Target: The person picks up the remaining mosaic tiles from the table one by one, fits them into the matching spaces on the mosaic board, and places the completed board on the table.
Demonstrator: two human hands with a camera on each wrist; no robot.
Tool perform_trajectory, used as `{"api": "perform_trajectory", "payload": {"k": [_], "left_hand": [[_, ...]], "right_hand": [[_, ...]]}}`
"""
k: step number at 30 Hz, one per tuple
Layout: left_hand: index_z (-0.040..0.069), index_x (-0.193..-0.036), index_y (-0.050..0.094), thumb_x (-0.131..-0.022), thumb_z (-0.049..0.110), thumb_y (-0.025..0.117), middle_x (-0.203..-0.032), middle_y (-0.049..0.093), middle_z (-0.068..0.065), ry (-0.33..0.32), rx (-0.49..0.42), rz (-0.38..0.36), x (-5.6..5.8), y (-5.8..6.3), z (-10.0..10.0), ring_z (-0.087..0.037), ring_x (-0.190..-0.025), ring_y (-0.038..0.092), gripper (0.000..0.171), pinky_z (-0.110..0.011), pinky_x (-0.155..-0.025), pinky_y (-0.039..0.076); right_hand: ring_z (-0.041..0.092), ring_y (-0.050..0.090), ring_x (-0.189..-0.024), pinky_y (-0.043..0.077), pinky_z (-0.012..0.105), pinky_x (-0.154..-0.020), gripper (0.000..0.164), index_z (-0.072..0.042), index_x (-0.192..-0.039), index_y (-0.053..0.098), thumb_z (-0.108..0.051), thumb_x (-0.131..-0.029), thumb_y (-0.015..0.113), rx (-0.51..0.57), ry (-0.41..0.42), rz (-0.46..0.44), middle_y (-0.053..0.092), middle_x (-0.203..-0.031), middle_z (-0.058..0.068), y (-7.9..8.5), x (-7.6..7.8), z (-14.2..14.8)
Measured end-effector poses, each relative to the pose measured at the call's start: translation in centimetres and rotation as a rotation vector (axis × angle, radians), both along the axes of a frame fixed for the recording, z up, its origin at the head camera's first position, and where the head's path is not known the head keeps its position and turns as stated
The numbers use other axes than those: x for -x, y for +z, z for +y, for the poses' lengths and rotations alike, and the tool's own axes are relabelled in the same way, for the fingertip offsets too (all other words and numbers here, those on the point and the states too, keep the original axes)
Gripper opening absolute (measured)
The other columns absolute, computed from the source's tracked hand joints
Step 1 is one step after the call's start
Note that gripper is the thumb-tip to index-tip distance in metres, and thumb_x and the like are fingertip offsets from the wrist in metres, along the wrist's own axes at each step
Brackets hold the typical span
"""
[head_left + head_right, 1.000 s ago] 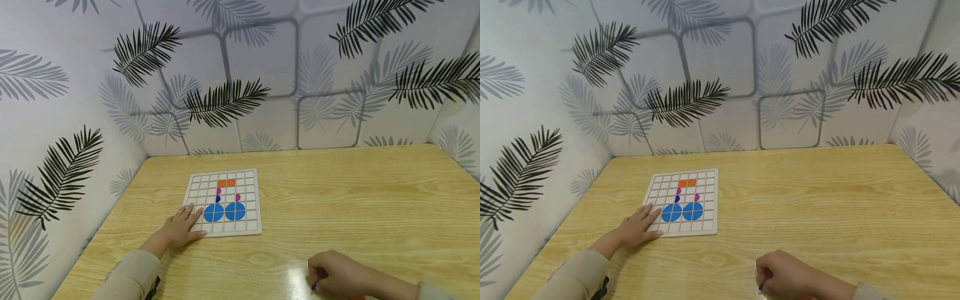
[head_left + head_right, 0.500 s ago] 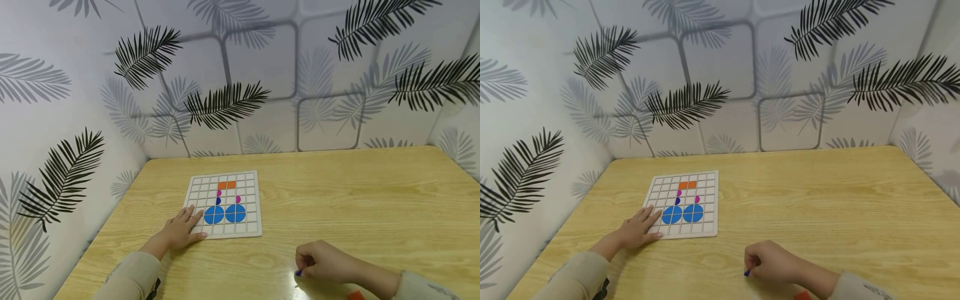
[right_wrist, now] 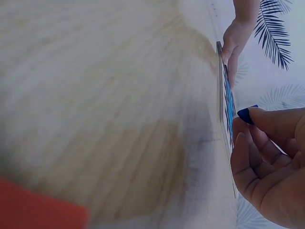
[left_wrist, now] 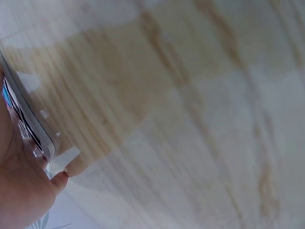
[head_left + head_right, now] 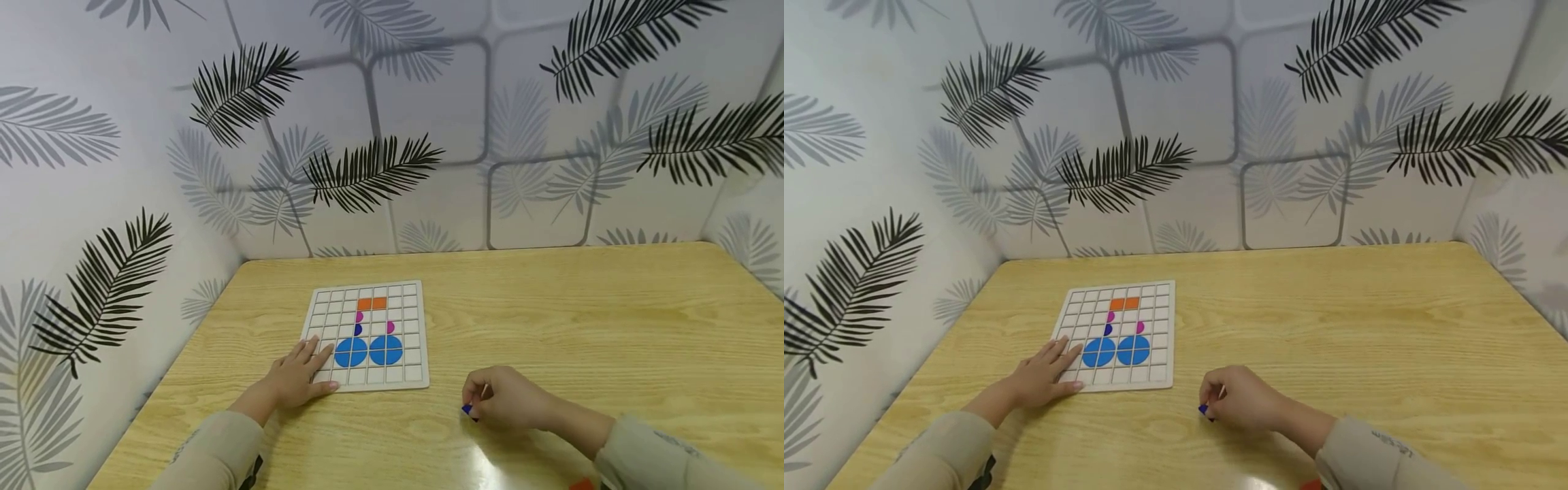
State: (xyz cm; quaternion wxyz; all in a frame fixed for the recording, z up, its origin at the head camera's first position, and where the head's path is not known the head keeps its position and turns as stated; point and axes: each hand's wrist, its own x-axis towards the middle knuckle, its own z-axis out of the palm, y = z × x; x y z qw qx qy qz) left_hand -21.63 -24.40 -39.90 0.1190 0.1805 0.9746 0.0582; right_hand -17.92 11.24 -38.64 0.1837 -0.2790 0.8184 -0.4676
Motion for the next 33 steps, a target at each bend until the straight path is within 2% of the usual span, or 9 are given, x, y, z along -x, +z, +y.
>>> {"api": "perform_trajectory", "payload": {"k": [9,15,22,33], "left_hand": [[0.009,-0.137,0.025,-0.084,0.051,0.043,-0.140,0.014,-0.021,-0.002,-0.005,0.012,-0.4,0.5,0.4,-0.040,-0.125,0.011,0.071,-0.060,-0.088,0.020],[0.011,-0.137,0.024,-0.083,0.053,0.042,-0.141,0.013,-0.018,0.008,0.006,0.014,-0.1,0.0,0.1,-0.038,-0.126,0.010,0.071,-0.059,-0.089,0.019],[0.011,-0.137,0.025,-0.083,0.053,0.042,-0.140,0.014,-0.018,0.003,0.002,0.021,0.1,-0.1,0.0,-0.038,-0.126,0.011,0.071,-0.059,-0.089,0.020],[0.012,-0.138,0.024,-0.082,0.056,0.041,-0.141,0.013,-0.018,0.002,-0.001,0.022,0.2,-0.4,-0.1,-0.038,-0.126,0.011,0.073,-0.058,-0.089,0.019]], "right_hand": [[0.017,0.054,-0.064,0.045,0.029,-0.054,0.005,-0.002,-0.078,0.056,0.000,-0.077,0.060,0.063,-0.029,-0.012,0.054,-0.073,0.004,0.4,2.2,-1.4],[0.018,0.055,-0.066,0.046,0.037,-0.059,0.005,-0.001,-0.079,0.055,0.004,-0.078,0.058,0.116,-0.094,-0.004,0.052,-0.075,0.006,0.5,3.6,-2.4],[0.016,0.055,-0.067,0.046,0.033,-0.061,0.007,0.001,-0.079,0.055,0.005,-0.076,0.059,0.165,-0.161,0.002,0.052,-0.075,0.007,0.2,5.1,-3.9],[0.015,0.053,-0.065,0.046,0.031,-0.060,0.008,0.001,-0.081,0.057,0.007,-0.076,0.056,0.128,-0.233,-0.019,0.050,-0.074,0.007,-0.1,7.8,-6.3]]}}
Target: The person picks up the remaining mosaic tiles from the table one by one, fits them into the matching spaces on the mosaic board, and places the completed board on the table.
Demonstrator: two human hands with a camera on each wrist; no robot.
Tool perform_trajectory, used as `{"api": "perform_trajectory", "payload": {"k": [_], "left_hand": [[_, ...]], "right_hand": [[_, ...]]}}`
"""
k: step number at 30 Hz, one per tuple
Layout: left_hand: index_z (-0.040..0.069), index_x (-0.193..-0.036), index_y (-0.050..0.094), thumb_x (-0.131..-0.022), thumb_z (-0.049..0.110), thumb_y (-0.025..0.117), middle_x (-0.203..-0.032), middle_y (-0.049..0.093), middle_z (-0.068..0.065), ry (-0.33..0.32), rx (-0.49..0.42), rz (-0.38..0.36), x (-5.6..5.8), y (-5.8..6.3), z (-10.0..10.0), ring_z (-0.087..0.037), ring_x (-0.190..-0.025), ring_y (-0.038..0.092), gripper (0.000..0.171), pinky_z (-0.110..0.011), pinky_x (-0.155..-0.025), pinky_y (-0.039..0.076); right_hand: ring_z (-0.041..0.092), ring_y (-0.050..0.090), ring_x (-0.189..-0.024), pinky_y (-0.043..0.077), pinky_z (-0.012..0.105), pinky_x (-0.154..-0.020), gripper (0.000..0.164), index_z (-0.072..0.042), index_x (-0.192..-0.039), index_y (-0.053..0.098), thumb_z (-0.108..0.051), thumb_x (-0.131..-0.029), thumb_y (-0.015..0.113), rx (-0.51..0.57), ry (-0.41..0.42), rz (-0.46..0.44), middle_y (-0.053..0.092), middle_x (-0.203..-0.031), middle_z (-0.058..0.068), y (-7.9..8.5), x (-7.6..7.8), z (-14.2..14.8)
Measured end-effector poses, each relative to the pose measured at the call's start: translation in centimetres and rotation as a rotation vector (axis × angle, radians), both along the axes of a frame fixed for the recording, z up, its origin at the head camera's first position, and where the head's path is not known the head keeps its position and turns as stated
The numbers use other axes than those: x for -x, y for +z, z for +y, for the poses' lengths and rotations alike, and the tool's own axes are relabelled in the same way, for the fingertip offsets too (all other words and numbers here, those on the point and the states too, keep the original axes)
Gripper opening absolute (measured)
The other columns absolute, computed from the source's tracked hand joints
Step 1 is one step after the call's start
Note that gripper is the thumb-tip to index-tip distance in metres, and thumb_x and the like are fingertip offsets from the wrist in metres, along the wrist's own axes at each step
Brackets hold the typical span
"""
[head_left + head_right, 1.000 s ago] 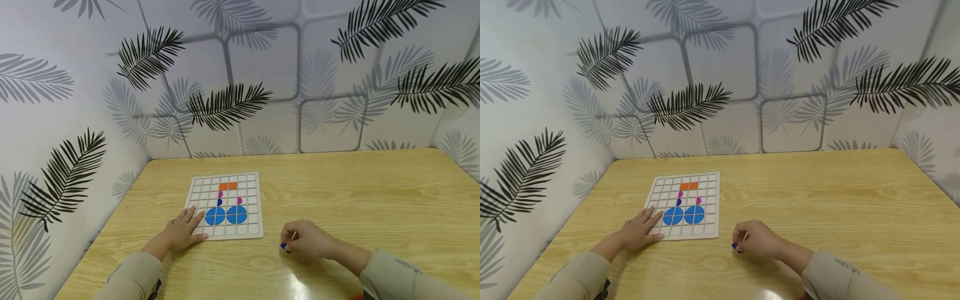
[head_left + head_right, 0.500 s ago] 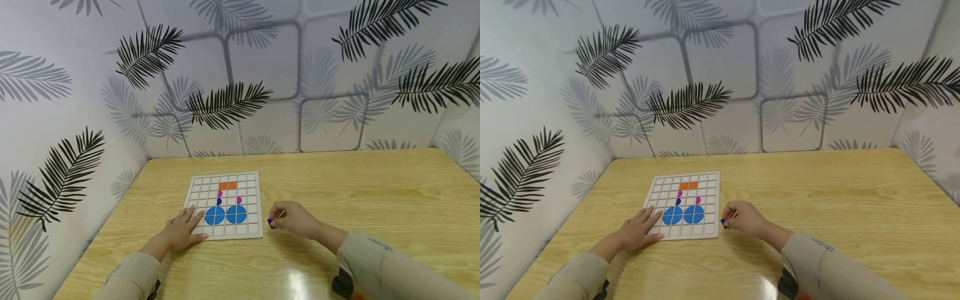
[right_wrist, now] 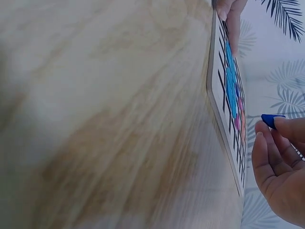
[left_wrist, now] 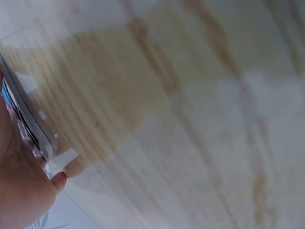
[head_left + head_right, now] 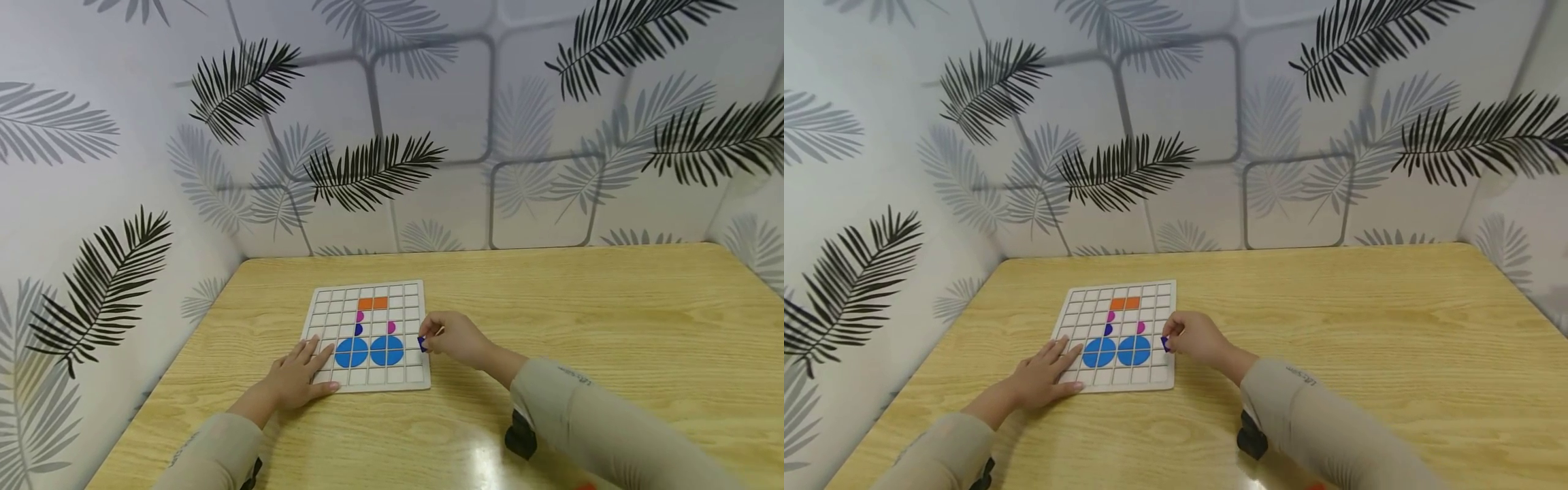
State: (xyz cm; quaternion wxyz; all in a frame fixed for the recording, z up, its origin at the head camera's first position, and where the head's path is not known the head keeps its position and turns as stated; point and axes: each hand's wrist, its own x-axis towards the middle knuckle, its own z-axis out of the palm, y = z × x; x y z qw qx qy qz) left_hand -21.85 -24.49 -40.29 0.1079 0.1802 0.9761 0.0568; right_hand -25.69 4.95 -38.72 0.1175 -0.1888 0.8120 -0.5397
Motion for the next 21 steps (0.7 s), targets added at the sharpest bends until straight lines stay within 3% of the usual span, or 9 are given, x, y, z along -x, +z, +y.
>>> {"api": "perform_trajectory", "payload": {"k": [21], "left_hand": [[0.012,-0.138,0.023,-0.083,0.054,0.040,-0.141,0.012,-0.017,0.004,0.005,-0.010,-0.2,0.3,0.1,-0.037,-0.127,0.009,0.071,-0.059,-0.089,0.018]], "right_hand": [[0.016,0.058,-0.066,0.048,0.027,-0.059,0.010,0.002,-0.086,0.058,0.008,-0.080,0.053,-0.003,-0.132,-0.001,0.051,-0.072,0.008,-0.3,3.7,-3.5]]}}
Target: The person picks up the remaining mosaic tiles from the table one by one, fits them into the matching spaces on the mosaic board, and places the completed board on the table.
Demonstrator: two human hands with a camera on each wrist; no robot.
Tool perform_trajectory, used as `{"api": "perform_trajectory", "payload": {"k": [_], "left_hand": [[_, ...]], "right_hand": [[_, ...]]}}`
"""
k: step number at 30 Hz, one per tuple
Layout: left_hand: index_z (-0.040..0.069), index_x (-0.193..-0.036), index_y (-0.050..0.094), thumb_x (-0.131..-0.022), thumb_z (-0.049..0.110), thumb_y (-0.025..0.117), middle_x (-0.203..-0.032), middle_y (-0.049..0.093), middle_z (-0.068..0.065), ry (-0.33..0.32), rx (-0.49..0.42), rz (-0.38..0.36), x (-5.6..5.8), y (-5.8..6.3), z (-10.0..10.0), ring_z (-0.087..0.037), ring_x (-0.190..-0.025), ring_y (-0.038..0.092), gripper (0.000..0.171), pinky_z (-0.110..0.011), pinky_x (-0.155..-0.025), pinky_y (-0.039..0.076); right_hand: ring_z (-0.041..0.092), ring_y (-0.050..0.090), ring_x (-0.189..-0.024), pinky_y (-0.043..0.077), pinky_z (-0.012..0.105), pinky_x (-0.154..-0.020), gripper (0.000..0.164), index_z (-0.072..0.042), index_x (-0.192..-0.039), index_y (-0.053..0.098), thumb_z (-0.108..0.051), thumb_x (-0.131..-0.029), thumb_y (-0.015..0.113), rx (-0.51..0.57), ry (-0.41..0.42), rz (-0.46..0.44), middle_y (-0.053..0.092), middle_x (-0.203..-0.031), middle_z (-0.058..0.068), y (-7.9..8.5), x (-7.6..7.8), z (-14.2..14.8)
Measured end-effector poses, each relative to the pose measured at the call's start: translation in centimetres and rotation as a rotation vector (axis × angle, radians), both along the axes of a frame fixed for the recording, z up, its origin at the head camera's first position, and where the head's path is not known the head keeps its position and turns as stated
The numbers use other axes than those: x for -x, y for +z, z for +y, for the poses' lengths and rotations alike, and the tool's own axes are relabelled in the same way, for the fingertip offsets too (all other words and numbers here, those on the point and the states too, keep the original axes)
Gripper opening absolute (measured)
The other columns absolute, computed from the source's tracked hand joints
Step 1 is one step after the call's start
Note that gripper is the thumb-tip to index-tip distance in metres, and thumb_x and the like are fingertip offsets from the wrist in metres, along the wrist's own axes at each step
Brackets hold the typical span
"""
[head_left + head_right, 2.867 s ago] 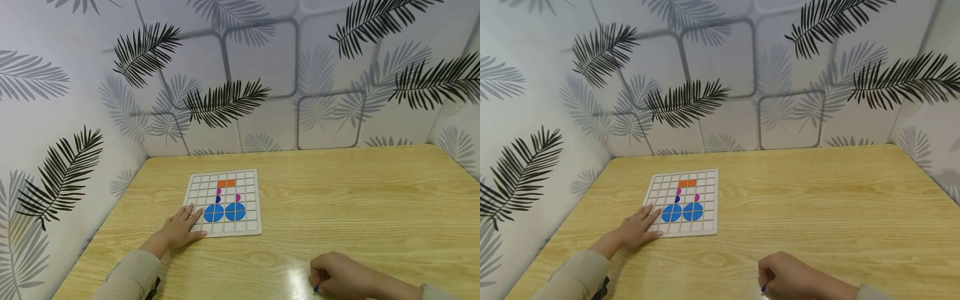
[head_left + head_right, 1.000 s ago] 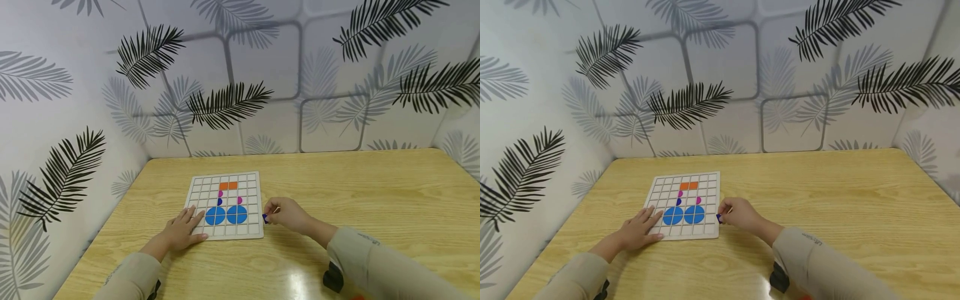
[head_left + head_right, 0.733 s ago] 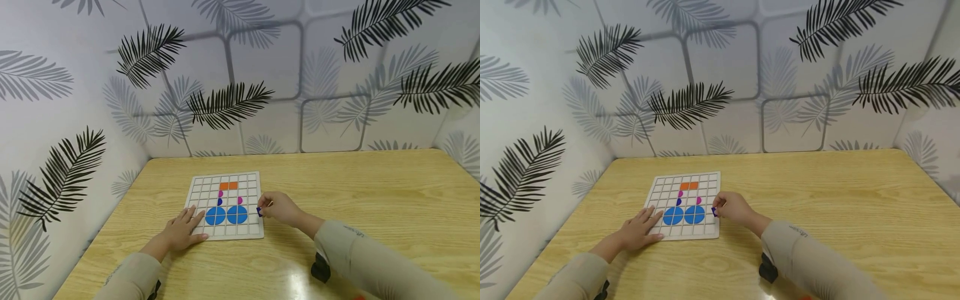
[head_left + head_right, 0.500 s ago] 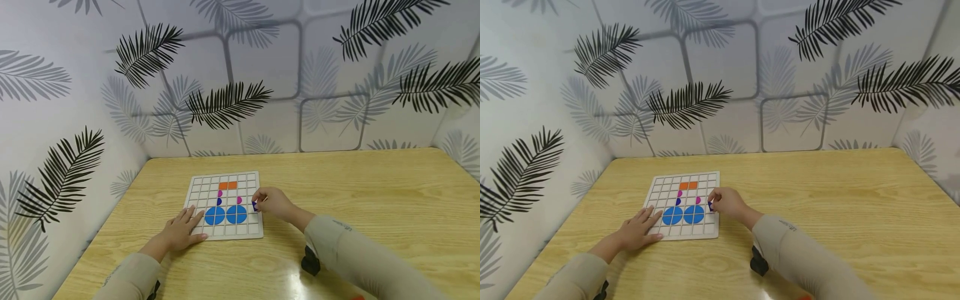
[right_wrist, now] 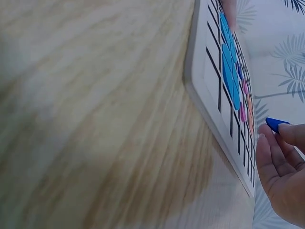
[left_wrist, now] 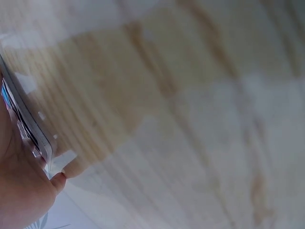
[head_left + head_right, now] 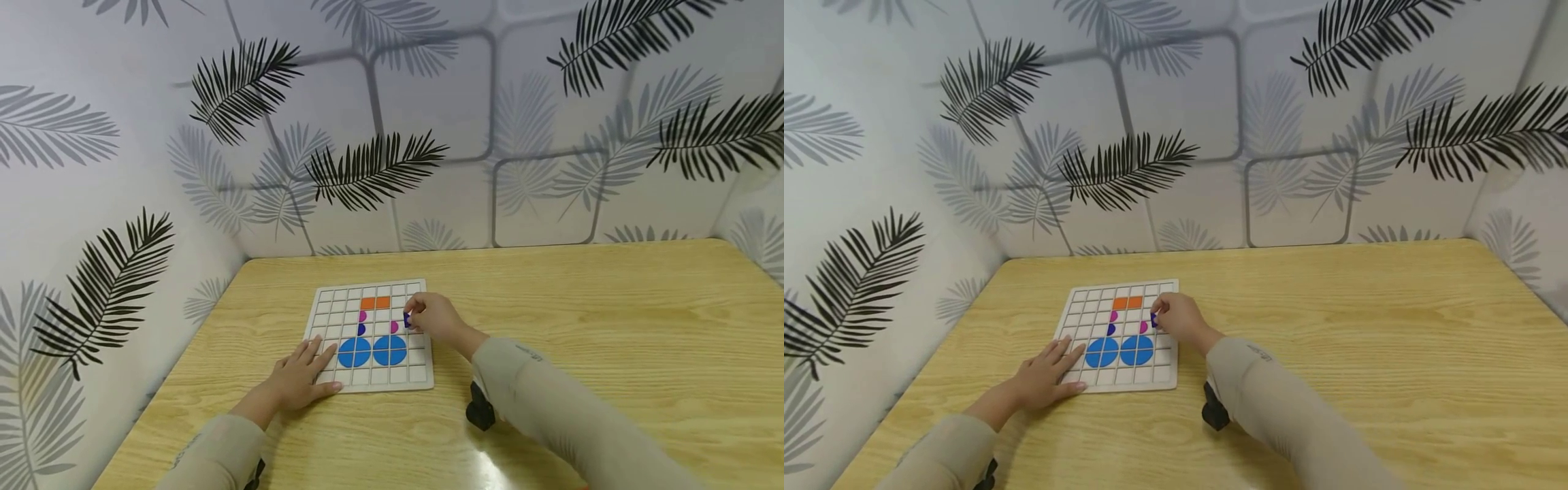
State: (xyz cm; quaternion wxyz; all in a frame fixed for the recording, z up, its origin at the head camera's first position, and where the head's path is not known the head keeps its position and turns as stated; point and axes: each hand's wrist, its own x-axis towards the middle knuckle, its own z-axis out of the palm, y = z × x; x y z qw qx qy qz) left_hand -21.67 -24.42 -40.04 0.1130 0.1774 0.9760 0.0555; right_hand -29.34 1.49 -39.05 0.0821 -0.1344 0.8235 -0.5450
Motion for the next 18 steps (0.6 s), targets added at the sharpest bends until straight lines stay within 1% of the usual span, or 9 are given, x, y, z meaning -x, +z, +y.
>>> {"api": "perform_trajectory", "payload": {"k": [5,10,12,18], "left_hand": [[0.012,-0.138,0.023,-0.084,0.053,0.041,-0.141,0.012,-0.017,0.003,-0.003,-0.001,0.0,0.0,0.0,-0.037,-0.127,0.008,0.070,-0.059,-0.090,0.018],[0.013,-0.138,0.023,-0.084,0.053,0.041,-0.141,0.012,-0.017,0.004,0.007,0.006,0.0,0.1,-0.2,-0.037,-0.127,0.009,0.070,-0.059,-0.089,0.018],[0.012,-0.138,0.023,-0.084,0.053,0.041,-0.141,0.012,-0.018,0.003,0.003,0.005,0.0,0.1,-0.2,-0.037,-0.127,0.009,0.070,-0.059,-0.089,0.018],[0.013,-0.138,0.023,-0.084,0.053,0.041,-0.141,0.012,-0.018,0.002,-0.003,-0.003,0.0,0.1,0.0,-0.037,-0.126,0.009,0.070,-0.058,-0.090,0.018]], "right_hand": [[0.016,0.055,-0.065,0.046,0.024,-0.058,0.009,0.000,-0.086,0.058,0.006,-0.080,0.053,-0.013,-0.056,0.017,0.053,-0.072,0.007,-0.1,1.0,-0.5],[0.016,0.055,-0.064,0.044,0.023,-0.056,0.010,0.000,-0.085,0.059,0.006,-0.080,0.053,-0.023,-0.097,0.027,0.054,-0.071,0.007,-0.2,1.6,-1.0],[0.016,0.055,-0.065,0.044,0.023,-0.056,0.009,0.000,-0.085,0.060,0.006,-0.080,0.054,-0.029,-0.105,0.031,0.054,-0.071,0.007,-0.4,1.8,-1.2],[0.015,0.051,-0.064,0.041,0.023,-0.056,0.008,-0.001,-0.083,0.061,0.004,-0.079,0.056,-0.085,-0.104,0.054,0.053,-0.071,0.005,-1.2,2.2,-1.5]]}}
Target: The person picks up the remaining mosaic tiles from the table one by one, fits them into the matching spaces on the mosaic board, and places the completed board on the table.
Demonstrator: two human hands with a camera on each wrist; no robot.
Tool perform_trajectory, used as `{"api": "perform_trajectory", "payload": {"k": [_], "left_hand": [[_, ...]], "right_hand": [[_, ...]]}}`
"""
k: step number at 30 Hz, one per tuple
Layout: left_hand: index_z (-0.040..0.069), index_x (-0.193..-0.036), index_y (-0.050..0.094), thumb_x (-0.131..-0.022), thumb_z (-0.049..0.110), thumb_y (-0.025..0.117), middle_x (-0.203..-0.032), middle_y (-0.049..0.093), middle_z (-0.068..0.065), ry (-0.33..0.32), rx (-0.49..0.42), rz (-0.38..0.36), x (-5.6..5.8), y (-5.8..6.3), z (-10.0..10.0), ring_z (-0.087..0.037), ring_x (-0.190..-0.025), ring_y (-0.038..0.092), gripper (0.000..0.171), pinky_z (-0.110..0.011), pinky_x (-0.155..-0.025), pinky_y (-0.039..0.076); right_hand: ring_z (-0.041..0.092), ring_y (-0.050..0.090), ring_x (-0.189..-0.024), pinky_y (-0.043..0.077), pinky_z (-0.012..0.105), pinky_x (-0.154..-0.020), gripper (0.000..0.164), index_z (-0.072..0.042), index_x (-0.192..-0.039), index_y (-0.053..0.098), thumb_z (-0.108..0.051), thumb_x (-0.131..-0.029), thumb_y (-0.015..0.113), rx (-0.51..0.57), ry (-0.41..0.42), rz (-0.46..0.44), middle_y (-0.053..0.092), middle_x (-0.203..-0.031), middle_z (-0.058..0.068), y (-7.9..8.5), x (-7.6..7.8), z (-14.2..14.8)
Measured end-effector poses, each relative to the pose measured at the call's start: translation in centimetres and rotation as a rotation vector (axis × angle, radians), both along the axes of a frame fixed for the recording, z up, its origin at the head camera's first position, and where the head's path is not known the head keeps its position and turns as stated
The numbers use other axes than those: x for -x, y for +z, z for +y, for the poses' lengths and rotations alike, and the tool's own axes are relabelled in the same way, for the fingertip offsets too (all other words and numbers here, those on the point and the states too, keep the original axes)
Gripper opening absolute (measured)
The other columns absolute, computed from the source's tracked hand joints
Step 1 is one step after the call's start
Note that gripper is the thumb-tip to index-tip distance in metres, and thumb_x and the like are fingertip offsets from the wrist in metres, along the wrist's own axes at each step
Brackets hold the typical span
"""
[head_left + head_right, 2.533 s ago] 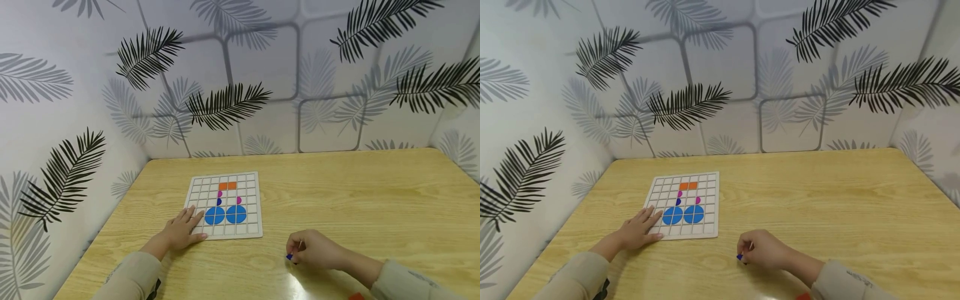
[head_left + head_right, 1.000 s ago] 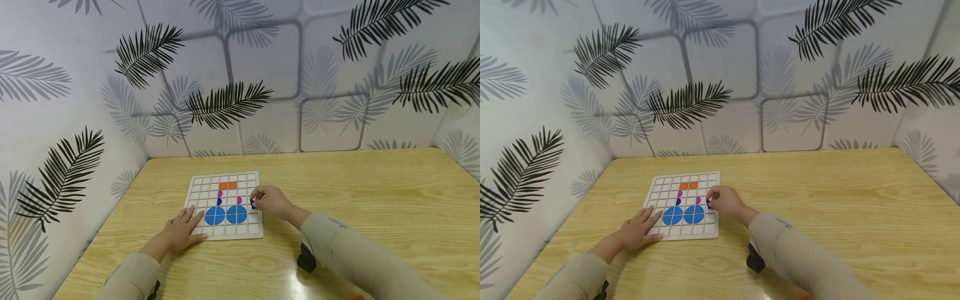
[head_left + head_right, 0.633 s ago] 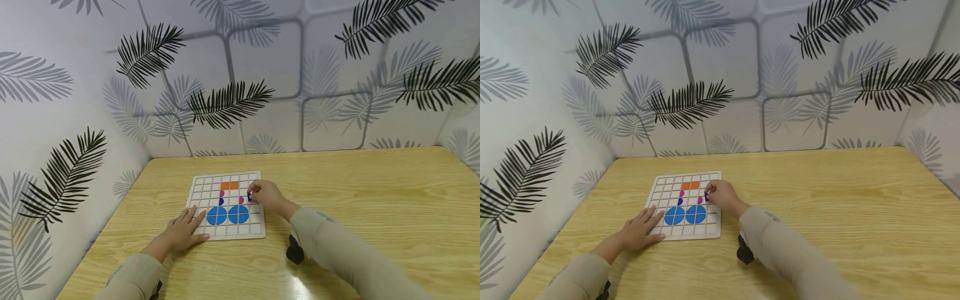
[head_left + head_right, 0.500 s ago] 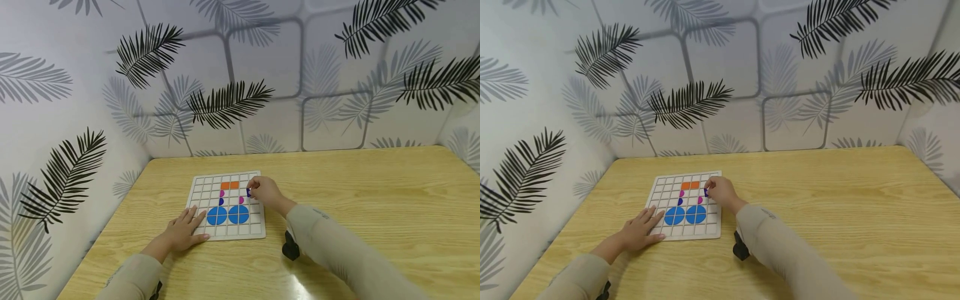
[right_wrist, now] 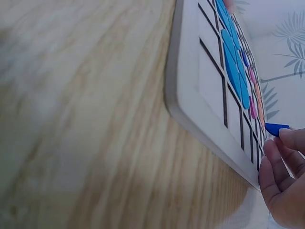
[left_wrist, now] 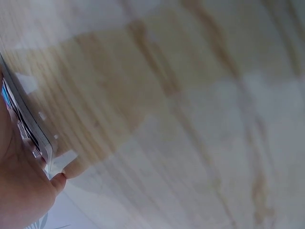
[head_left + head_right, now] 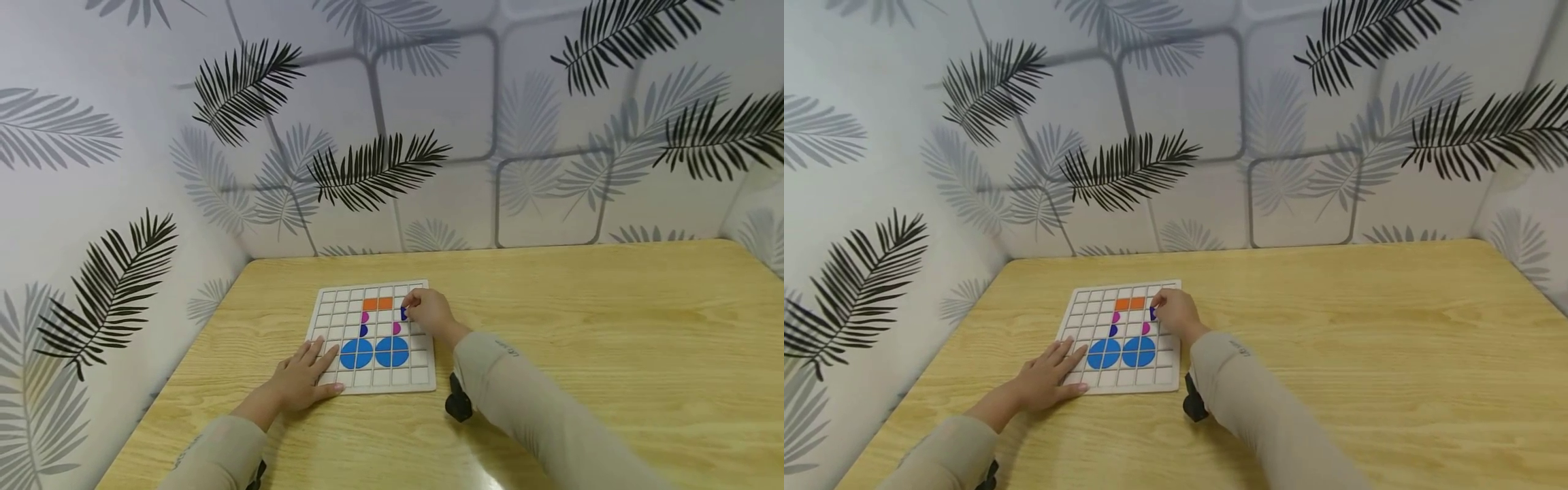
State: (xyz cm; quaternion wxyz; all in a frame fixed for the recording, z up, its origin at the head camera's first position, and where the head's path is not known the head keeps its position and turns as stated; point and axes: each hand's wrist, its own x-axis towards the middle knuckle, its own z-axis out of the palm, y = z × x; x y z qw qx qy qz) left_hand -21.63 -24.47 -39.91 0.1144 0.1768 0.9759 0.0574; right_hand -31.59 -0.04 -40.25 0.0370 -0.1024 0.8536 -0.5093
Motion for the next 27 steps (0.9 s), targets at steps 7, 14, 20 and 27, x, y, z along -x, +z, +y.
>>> {"api": "perform_trajectory", "payload": {"k": [7,14,20,27], "left_hand": [[0.012,-0.137,0.024,-0.082,0.058,0.039,-0.141,0.013,-0.018,-0.002,-0.004,0.004,0.21,-0.51,-0.18,-0.038,-0.126,0.009,0.074,-0.058,-0.090,0.018],[0.014,-0.138,0.021,-0.081,0.061,0.035,-0.142,0.011,-0.016,0.007,0.023,-0.007,0.33,-0.78,-0.30,-0.035,-0.127,0.008,0.075,-0.056,-0.091,0.018],[0.013,-0.138,0.023,-0.083,0.055,0.040,-0.141,0.012,-0.017,0.008,0.017,-0.001,0.04,-0.17,-0.05,-0.036,-0.127,0.009,0.071,-0.057,-0.091,0.018],[0.014,-0.138,0.021,-0.081,0.061,0.034,-0.141,0.012,-0.017,-0.002,0.012,0.013,0.30,-0.85,-0.51,-0.036,-0.127,0.009,0.075,-0.057,-0.091,0.018]], "right_hand": [[0.015,0.051,-0.064,0.041,0.024,-0.056,0.008,-0.001,-0.082,0.061,0.004,-0.078,0.055,-0.027,-0.019,0.018,0.054,-0.071,0.005,-0.12,0.16,-0.30],[0.016,0.050,-0.067,0.040,0.025,-0.058,0.005,0.000,-0.082,0.059,0.002,-0.080,0.054,-0.082,-0.020,-0.012,0.054,-0.073,0.006,0.15,0.17,-0.56],[0.016,0.047,-0.064,0.038,0.025,-0.056,0.004,0.000,-0.080,0.058,0.000,-0.080,0.054,-0.145,-0.012,-0.014,0.055,-0.070,0.005,0.26,0.26,-0.77],[0.017,0.048,-0.065,0.040,0.026,-0.058,0.005,-0.001,-0.075,0.058,-0.001,-0.079,0.055,-0.204,-0.016,-0.007,0.055,-0.070,0.004,0.22,0.66,-0.98]]}}
